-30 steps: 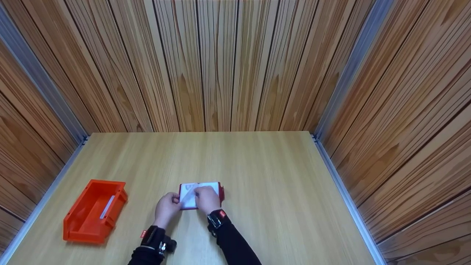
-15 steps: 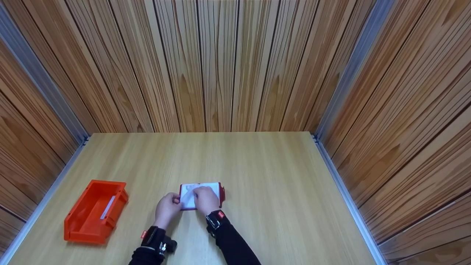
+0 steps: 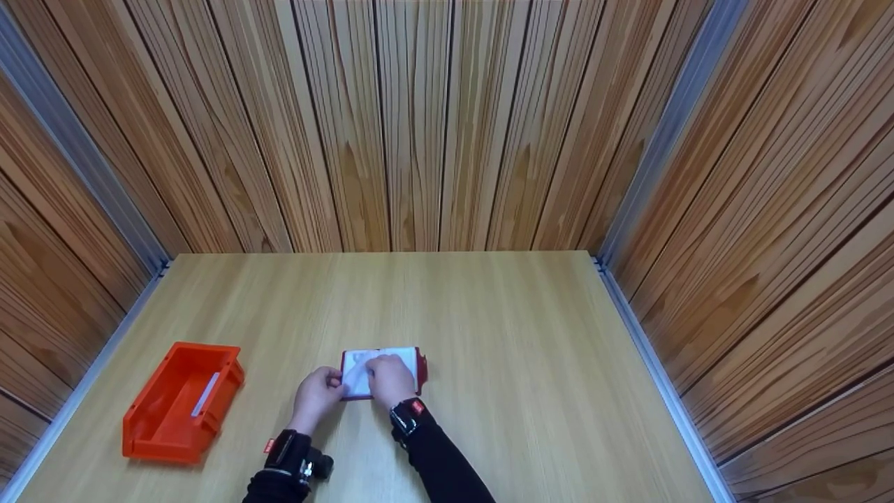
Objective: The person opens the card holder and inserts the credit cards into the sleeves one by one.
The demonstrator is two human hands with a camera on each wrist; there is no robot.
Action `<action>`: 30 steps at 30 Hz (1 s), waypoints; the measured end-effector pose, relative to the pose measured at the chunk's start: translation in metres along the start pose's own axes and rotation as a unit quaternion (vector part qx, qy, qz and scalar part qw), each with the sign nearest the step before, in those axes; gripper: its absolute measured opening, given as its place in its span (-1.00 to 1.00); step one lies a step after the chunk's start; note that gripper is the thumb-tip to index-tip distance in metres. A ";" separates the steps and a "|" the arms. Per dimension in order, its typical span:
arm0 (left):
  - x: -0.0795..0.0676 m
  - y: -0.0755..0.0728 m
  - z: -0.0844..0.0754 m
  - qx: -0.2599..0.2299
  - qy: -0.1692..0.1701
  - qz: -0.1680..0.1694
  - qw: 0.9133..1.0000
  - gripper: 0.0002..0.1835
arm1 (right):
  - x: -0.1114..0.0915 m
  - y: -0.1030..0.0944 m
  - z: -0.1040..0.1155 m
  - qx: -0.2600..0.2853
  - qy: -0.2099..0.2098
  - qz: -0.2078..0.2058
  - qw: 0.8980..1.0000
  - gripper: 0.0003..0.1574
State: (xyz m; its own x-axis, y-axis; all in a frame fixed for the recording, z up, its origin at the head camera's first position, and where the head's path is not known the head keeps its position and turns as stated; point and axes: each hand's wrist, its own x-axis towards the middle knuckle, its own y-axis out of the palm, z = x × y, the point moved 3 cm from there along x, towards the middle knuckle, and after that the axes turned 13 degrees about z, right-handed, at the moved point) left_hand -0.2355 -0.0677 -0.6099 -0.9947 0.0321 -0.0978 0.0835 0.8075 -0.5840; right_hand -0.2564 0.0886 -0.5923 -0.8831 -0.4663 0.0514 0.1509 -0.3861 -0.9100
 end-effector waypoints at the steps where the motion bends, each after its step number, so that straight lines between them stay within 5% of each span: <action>1: 0.000 -0.001 0.000 -0.003 -0.003 0.003 1.000 -0.82 | 0.000 0.000 0.000 0.002 0.001 0.003 1.000 -0.80; 8: -0.001 -0.006 -0.003 -0.004 0.014 -0.034 0.999 -0.92 | 0.001 0.002 -0.001 0.021 0.028 0.034 0.999 -0.74; 14: -0.002 -0.008 -0.007 -0.005 0.048 -0.056 0.997 -0.88 | 0.000 0.002 -0.002 0.010 0.006 0.008 1.000 -0.76; 30: 0.000 -0.001 -0.004 0.000 0.006 -0.005 1.000 -0.85 | 0.000 0.004 -0.005 0.002 -0.007 -0.012 1.000 -0.76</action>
State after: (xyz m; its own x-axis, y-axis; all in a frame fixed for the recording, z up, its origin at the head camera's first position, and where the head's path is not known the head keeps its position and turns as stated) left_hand -0.2356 -0.0664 -0.6060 -0.9961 0.0306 -0.0828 0.0735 0.8073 -0.5856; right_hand -0.2579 0.0916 -0.5979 -0.8802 -0.4680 0.0783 0.1319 -0.3999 -0.9070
